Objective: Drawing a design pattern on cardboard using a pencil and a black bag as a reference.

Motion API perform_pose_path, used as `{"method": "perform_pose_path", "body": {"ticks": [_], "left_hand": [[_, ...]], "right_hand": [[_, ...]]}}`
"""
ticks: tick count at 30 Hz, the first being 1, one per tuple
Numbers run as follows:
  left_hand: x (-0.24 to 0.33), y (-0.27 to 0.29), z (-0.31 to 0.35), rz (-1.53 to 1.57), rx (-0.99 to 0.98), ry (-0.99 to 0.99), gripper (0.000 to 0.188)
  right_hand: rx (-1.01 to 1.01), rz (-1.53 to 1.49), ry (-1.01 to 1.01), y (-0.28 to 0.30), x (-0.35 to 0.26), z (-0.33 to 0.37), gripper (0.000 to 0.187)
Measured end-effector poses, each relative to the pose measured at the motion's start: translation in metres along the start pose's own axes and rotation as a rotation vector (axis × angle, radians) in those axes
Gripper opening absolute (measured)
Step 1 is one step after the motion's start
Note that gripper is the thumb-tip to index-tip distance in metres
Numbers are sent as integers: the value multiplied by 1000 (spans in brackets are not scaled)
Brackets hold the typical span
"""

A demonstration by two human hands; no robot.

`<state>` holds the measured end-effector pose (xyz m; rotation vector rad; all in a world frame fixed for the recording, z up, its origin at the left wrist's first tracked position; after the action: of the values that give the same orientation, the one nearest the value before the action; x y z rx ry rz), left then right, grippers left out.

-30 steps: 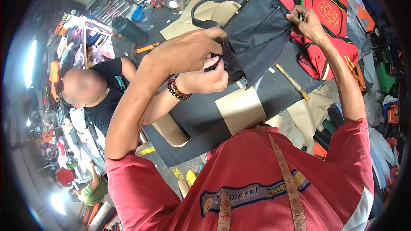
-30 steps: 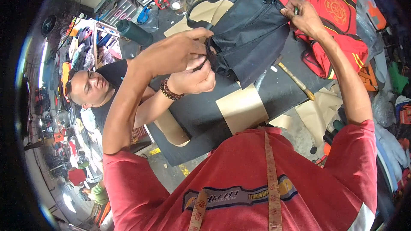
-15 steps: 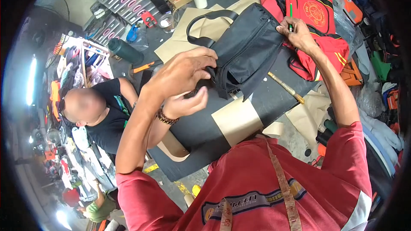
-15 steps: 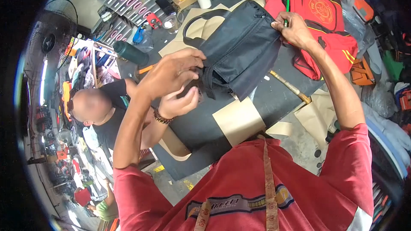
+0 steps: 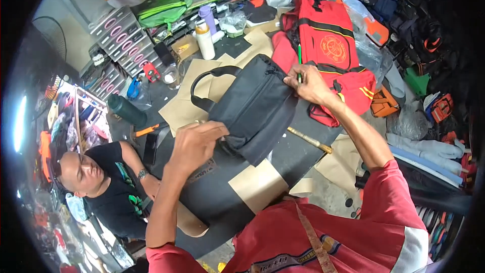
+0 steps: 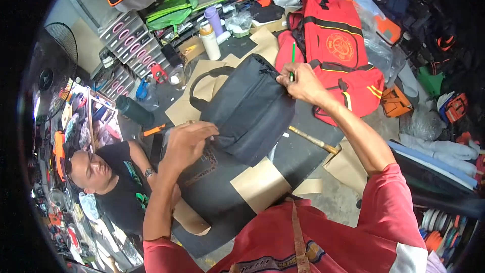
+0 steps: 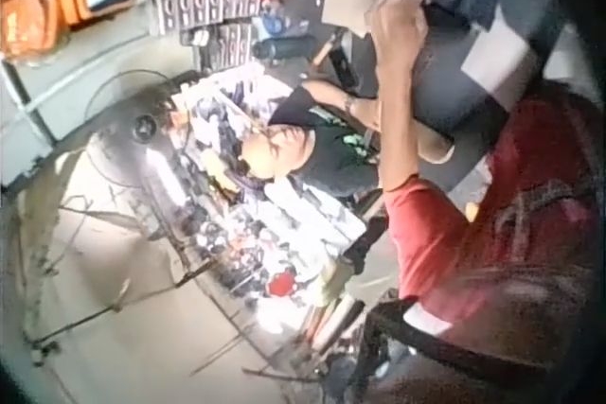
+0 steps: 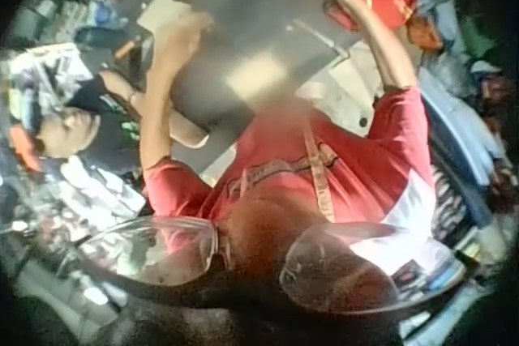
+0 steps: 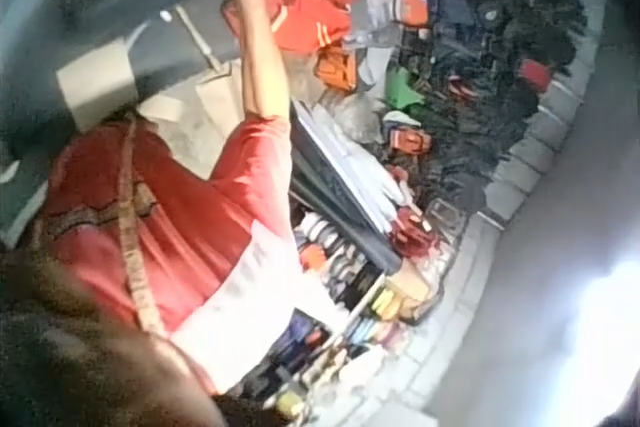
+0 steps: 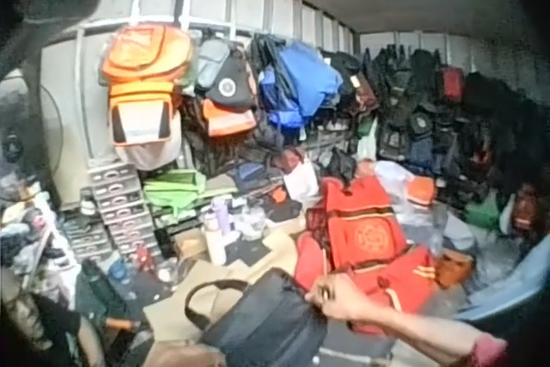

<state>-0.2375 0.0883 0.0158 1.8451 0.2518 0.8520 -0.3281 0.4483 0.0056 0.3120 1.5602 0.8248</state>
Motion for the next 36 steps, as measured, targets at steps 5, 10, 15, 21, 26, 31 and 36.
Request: {"method": "perform_pose_path", "body": {"ticks": [5, 10, 15, 21, 26, 31, 36], "left_hand": [[-14, 50, -2, 251, -319, 161, 40], [-48, 61, -107, 294, -118, 61, 39], [-81, 10, -198, 36, -137, 35, 36], [-91, -1, -230, 10, -250, 0, 28], [-98, -1, -219, 113, -318, 73, 26], [-115, -9, -197, 376, -37, -6, 27], [-140, -3, -185, 451, -30, 25, 23]], "right_hand": [[-1, 136, -14, -4, -28, -9, 17], [-23, 175, 68, 0, -25, -23, 22], [-21, 203, 66, -1, -25, -22, 21], [-14, 161, 49, 3, -20, -24, 20], [-12, 157, 18, 2, -18, -32, 18], [20, 196, 62, -2, -29, -42, 15], [-23, 174, -51, -17, -63, -39, 18]]}}
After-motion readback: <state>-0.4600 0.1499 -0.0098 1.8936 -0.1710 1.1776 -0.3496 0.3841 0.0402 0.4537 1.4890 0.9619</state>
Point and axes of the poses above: each hand's wrist, its own z-axis away from the middle knuckle, its own y-axis out of the back of the hand, x = y × z, the point moved 2 cm from there along -z, towards the middle knuckle, and after that the axes turned 13 degrees about -x, right-handed, at the moved point
